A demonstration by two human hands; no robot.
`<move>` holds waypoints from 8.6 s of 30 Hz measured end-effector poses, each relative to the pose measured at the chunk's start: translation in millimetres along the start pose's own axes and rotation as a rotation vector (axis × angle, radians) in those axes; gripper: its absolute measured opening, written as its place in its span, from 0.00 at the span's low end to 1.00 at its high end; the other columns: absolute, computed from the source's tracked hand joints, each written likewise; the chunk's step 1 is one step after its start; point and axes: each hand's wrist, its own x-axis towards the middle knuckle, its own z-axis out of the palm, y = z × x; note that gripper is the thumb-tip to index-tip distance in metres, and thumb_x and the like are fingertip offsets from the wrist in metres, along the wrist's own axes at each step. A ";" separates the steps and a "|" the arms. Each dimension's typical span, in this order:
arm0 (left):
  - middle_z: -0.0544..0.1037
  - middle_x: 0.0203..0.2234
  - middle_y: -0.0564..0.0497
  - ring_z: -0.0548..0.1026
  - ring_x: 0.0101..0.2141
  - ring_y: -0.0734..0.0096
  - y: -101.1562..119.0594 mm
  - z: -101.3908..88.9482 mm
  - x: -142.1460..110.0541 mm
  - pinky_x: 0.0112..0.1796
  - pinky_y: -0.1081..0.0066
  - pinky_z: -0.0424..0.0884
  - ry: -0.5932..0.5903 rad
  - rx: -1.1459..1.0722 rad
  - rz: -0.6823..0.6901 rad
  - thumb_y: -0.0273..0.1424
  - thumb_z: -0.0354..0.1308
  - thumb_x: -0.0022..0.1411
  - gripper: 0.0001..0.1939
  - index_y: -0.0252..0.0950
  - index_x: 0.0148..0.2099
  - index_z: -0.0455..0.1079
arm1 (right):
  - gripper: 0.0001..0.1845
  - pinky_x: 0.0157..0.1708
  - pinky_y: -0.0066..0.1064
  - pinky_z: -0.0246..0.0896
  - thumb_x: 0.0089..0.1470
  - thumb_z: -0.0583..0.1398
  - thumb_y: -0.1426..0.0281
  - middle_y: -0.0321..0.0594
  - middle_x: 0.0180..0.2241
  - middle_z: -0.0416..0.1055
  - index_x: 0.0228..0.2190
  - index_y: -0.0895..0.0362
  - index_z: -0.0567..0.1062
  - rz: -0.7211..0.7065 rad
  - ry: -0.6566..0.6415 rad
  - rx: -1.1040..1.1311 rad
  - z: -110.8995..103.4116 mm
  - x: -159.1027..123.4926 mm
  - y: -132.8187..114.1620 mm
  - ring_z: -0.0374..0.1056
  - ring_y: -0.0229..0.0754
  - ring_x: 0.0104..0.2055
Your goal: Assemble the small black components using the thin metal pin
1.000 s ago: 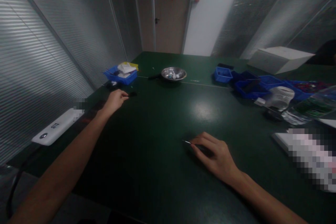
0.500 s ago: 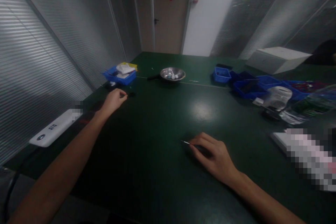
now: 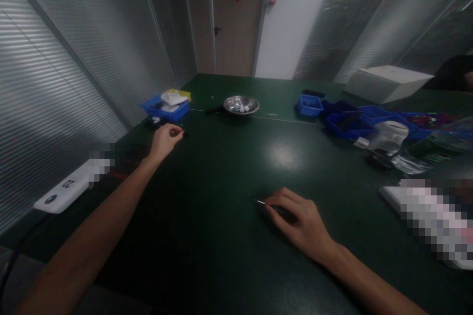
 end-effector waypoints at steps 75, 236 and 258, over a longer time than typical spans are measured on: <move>0.77 0.47 0.41 0.73 0.49 0.52 12.9 14.2 -15.9 0.53 0.60 0.67 0.100 0.158 0.055 0.31 0.51 0.69 0.15 0.35 0.49 0.77 | 0.11 0.35 0.33 0.71 0.69 0.56 0.66 0.42 0.38 0.75 0.42 0.55 0.78 0.025 -0.043 -0.037 0.4 -0.3 1.8 0.74 0.41 0.37; 0.84 0.40 0.46 0.78 0.41 0.58 -12.8 15.2 0.4 0.44 0.64 0.69 -0.095 -0.354 -0.379 0.38 0.68 0.51 0.14 0.38 0.40 0.83 | 0.12 0.33 0.31 0.71 0.70 0.55 0.66 0.41 0.39 0.75 0.44 0.53 0.78 0.121 -0.093 -0.040 0.6 -0.9 5.4 0.74 0.40 0.34; 0.77 0.44 0.32 0.74 0.46 0.47 63.2 10.2 -33.5 0.45 0.57 0.69 -0.259 0.813 0.220 0.25 0.48 0.70 0.16 0.26 0.51 0.75 | 0.13 0.31 0.29 0.70 0.70 0.55 0.65 0.41 0.39 0.75 0.43 0.54 0.78 0.133 -0.090 -0.040 1.1 -1.0 4.7 0.73 0.40 0.34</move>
